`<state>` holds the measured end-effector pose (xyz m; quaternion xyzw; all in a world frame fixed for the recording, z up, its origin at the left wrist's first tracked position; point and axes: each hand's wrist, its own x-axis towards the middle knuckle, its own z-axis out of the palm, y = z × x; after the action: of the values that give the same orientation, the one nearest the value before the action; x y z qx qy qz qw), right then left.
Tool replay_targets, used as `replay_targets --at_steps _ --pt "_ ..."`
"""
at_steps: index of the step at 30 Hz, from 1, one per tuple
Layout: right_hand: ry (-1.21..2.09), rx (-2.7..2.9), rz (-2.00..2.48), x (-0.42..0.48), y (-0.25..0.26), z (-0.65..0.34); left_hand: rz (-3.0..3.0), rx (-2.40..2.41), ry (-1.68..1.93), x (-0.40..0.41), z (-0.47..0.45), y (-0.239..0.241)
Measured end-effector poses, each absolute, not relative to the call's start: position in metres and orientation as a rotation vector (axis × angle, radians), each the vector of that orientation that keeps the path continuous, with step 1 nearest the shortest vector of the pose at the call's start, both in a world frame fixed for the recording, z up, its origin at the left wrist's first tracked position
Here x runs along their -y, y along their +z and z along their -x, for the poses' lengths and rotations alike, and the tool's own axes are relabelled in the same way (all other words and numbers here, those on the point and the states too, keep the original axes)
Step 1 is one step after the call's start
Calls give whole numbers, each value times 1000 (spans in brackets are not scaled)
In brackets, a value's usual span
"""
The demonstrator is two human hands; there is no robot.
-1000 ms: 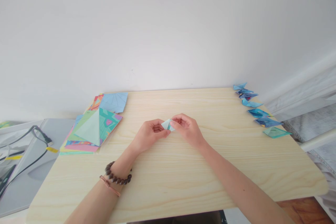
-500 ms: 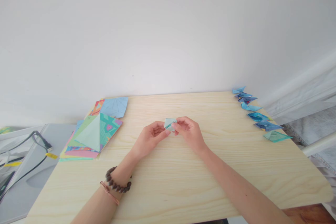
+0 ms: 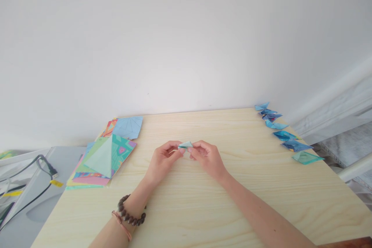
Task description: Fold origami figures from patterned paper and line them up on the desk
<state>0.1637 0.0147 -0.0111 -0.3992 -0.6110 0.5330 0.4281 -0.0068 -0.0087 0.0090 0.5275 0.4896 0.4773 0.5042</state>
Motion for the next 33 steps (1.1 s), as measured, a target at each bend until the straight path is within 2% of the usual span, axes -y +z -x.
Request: replay_targets --at_steps 8,15,26,33 --pt "1335 1638 1012 -13 -2 -165 -1314 -1214 1126 11 8 16" --pt "1556 1544 980 -12 0 -165 -1237 -1162 1088 9 13 13" --pt "1406 1478 968 -16 -5 -166 -1351 -1270 1092 10 10 9" --pt "1428 1401 977 -17 -6 -167 -1331 -1232 1035 8 11 6"
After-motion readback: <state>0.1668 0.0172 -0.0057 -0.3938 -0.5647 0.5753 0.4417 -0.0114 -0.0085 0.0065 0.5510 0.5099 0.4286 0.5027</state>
